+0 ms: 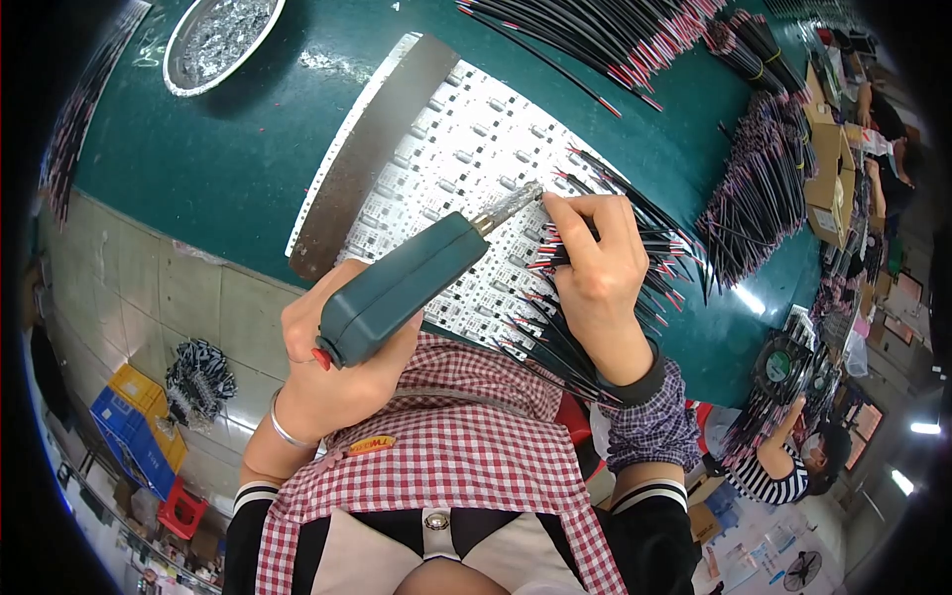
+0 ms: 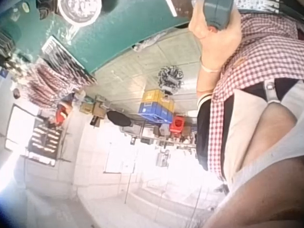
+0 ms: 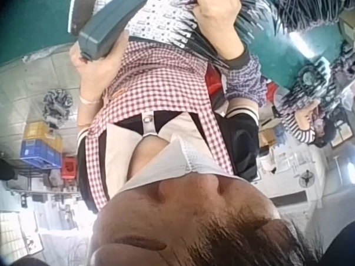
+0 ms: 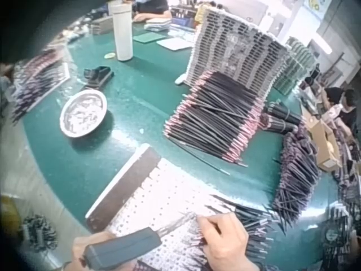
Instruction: The person solders electrical wires onto a circuit board panel using a soldering tool, positioning and attaching the wires to the board contacts.
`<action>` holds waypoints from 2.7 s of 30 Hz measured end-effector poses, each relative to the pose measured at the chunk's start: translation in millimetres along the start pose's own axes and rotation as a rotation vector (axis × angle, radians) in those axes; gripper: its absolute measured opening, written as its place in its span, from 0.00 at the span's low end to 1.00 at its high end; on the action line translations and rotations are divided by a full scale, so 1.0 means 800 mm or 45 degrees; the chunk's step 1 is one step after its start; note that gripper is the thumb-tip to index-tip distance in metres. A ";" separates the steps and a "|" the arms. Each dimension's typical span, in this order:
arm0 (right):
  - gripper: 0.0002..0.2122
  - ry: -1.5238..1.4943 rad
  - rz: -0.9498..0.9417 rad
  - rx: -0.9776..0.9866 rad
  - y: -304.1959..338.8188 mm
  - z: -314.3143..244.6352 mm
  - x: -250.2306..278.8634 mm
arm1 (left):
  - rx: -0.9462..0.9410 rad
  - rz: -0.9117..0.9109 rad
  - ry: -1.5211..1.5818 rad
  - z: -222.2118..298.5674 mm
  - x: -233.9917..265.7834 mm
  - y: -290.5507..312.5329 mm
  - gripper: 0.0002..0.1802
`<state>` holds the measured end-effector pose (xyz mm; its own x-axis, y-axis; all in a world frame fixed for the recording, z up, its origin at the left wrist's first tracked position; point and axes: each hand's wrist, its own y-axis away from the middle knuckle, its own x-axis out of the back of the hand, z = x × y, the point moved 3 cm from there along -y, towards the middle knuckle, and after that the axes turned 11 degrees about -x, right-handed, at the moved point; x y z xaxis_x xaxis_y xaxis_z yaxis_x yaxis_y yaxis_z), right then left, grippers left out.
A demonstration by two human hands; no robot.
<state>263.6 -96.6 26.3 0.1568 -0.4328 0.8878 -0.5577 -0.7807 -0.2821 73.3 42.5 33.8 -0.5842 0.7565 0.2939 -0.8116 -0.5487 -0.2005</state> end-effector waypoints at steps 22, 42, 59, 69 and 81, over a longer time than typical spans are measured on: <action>0.39 0.277 0.090 -0.231 0.008 -0.034 0.077 | -0.050 0.164 -0.242 -0.004 0.013 0.028 0.07; 0.28 0.017 0.064 0.016 0.022 -0.012 0.000 | -0.028 0.012 -0.050 -0.011 0.013 0.024 0.11; 0.27 0.014 0.039 0.003 0.022 -0.012 0.000 | 0.060 -0.007 0.043 -0.009 0.009 0.021 0.08; 0.26 -0.035 0.054 -0.027 0.022 -0.006 -0.002 | 0.005 -0.008 -0.086 -0.005 0.013 0.022 0.09; 0.18 0.005 0.096 0.045 0.020 -0.007 -0.004 | -0.001 -0.015 -0.033 -0.009 0.010 0.025 0.07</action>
<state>249.2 -105.4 21.3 0.1125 -0.4890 0.8650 -0.5387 -0.7615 -0.3604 52.7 40.3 25.5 -0.5739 0.7535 0.3206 -0.8186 -0.5394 -0.1975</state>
